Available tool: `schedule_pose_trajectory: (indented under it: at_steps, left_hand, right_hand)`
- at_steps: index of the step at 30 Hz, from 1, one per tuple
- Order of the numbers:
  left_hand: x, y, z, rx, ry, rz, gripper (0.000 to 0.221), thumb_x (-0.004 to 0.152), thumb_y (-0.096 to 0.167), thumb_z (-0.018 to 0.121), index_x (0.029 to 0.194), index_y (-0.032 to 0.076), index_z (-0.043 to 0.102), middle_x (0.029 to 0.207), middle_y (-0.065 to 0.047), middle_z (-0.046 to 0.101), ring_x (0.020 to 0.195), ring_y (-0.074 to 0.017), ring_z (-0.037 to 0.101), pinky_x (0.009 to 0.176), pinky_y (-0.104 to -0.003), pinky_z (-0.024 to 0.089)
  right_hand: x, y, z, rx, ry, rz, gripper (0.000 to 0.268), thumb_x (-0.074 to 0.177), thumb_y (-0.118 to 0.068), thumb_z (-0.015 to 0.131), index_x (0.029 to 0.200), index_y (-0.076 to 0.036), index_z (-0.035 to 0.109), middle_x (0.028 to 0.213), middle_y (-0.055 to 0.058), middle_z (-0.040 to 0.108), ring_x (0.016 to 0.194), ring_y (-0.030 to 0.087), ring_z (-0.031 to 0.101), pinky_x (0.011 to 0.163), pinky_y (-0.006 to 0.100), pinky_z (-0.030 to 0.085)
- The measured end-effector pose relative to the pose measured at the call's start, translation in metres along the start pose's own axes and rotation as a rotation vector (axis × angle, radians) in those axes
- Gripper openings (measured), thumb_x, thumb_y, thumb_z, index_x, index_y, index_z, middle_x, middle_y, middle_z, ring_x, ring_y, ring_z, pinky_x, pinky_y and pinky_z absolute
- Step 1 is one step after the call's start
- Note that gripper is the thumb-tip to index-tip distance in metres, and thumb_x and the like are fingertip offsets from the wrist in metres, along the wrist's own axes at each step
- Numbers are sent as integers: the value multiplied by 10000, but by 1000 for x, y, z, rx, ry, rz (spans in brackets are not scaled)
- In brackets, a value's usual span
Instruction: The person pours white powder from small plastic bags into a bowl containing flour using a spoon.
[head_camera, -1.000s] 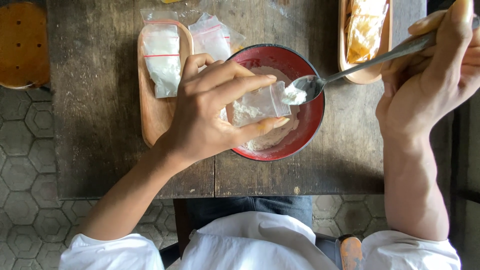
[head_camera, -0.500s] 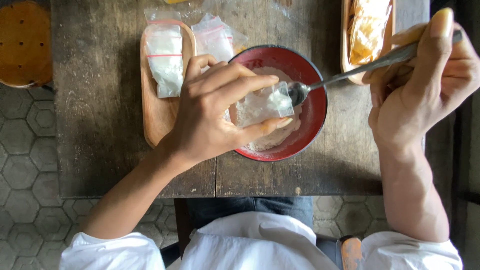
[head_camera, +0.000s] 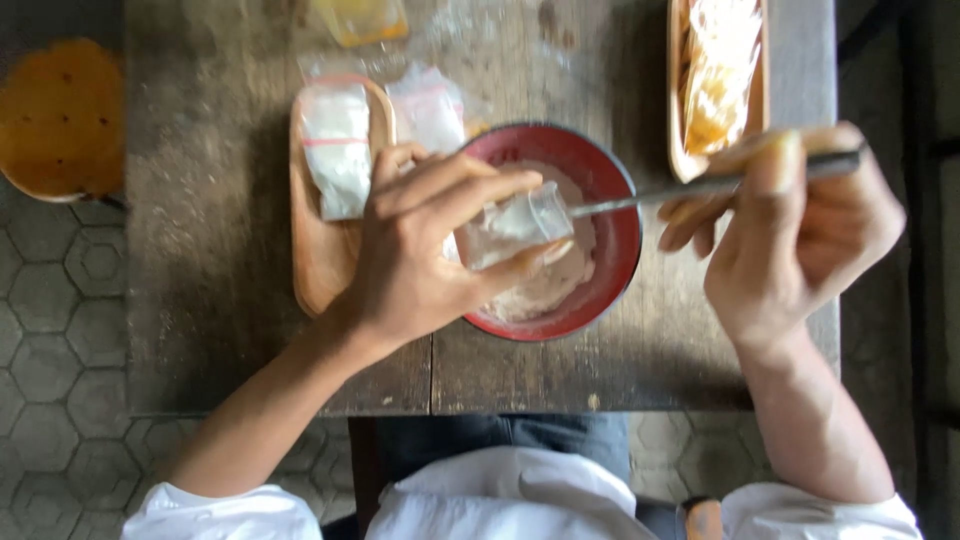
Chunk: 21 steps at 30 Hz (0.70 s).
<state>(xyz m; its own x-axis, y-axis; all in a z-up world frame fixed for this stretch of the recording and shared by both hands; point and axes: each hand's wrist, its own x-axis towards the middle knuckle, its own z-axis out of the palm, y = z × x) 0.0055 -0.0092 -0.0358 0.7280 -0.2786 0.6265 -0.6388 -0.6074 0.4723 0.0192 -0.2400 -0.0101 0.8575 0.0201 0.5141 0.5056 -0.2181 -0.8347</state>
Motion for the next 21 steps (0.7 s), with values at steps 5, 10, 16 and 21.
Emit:
schedule_pose_trajectory:
  at_steps: [5, 10, 16, 21]
  left_hand:
    - [7, 11, -7, -17, 67, -44, 370, 870, 355, 878, 1066, 64, 760, 1010, -30, 781, 927, -167, 721, 937, -368, 397]
    - [10, 14, -12, -22, 93, -50, 364, 883, 350, 864, 1076, 65, 749, 988, -16, 756, 892, -158, 690, 921, -355, 397]
    - [9, 14, -13, -66, 115, -71, 364, 883, 312, 879, 1113, 65, 742, 1002, -16, 763, 884, -152, 693, 916, -336, 387]
    - [8, 12, -13, -68, 129, -60, 361, 878, 288, 896, 1121, 64, 750, 1042, -28, 791, 890, -158, 724, 929, -334, 384]
  right_hand:
    - [-6, 14, -6, 0, -59, -323, 227, 1152, -100, 391, 1000, 55, 460, 775, 234, 633, 550, 268, 707, 396, 280, 486]
    - [-16, 23, -12, -38, -45, -570, 407, 1117, -159, 362, 838, 99, 508, 665, 247, 612, 528, 304, 661, 451, 367, 512]
    - [-13, 21, -24, -54, -175, -813, 441, 1114, -240, 334, 781, -16, 518, 713, 154, 626, 593, 297, 733, 526, 324, 612]
    - [-19, 20, -30, -129, -203, -785, 407, 1110, -231, 318, 803, -41, 505, 736, 168, 619, 629, 329, 733, 554, 353, 630]
